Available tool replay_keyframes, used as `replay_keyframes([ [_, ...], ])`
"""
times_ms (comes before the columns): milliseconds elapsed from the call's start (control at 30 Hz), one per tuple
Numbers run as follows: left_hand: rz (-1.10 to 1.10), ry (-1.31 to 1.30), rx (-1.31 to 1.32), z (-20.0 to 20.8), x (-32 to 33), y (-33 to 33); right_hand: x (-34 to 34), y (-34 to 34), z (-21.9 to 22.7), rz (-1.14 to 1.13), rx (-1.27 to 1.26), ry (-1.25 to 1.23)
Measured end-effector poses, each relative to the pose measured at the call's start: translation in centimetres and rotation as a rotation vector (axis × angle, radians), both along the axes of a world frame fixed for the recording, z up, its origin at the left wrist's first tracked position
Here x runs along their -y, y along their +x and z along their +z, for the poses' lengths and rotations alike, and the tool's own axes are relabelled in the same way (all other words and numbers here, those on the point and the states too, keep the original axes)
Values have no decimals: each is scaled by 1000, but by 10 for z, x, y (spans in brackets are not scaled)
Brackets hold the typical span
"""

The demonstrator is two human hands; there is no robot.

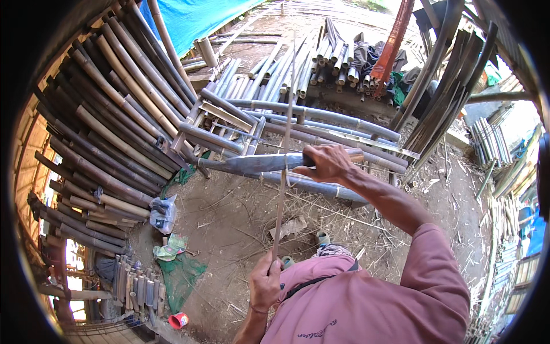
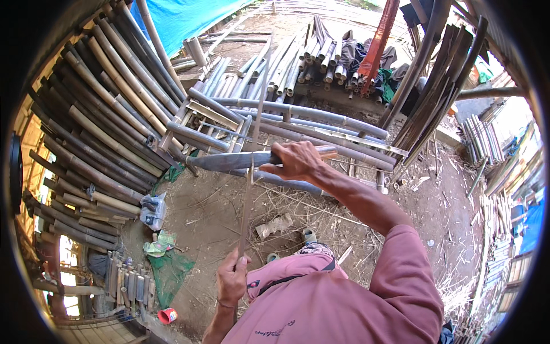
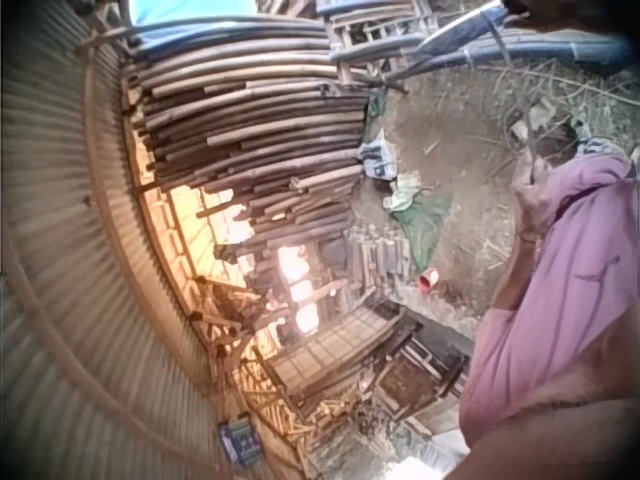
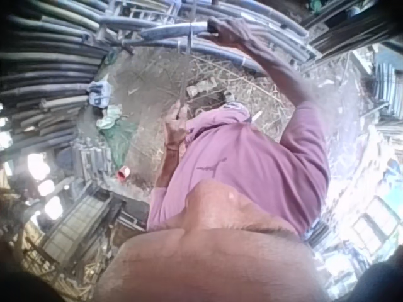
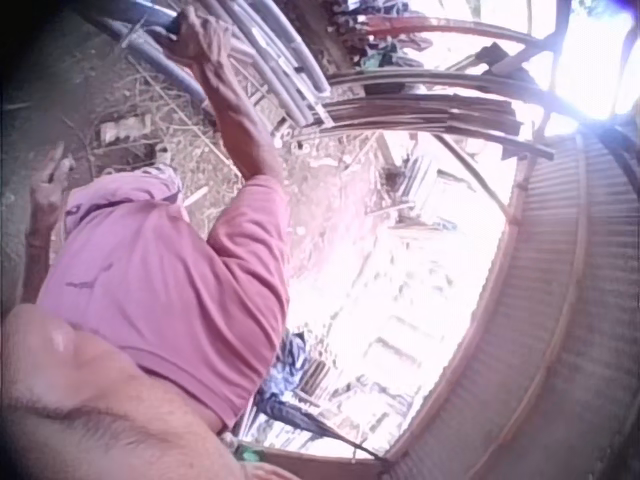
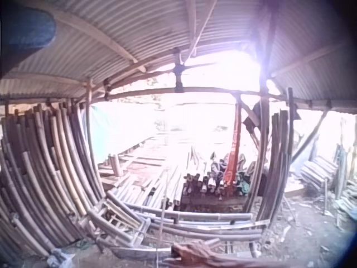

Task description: The person strips thin layers from a bamboo pole using a large knife and then gathers several thin bamboo strips together.

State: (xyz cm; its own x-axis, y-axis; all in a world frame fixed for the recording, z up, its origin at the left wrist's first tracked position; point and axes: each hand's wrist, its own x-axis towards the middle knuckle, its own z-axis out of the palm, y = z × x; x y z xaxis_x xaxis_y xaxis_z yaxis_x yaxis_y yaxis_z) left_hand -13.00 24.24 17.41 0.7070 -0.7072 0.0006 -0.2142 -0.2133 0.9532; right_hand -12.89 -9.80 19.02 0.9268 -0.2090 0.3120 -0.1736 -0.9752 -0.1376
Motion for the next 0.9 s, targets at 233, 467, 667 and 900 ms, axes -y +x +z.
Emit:
replay_keyframes([
  [233,19,7,-84,-18,-74,-30,54,-6,23,-256,-151,70],
  [467,4,283,-278,-60,-176,-51,109,-7,40,-476,-85,-18],
  [667,99,142,-482,-115,-217,-61,97,-8,37,-488,-14,33],
  [900,177,245,-521,-135,-251,-59,161,-20,57,-566,-121,-98],
])
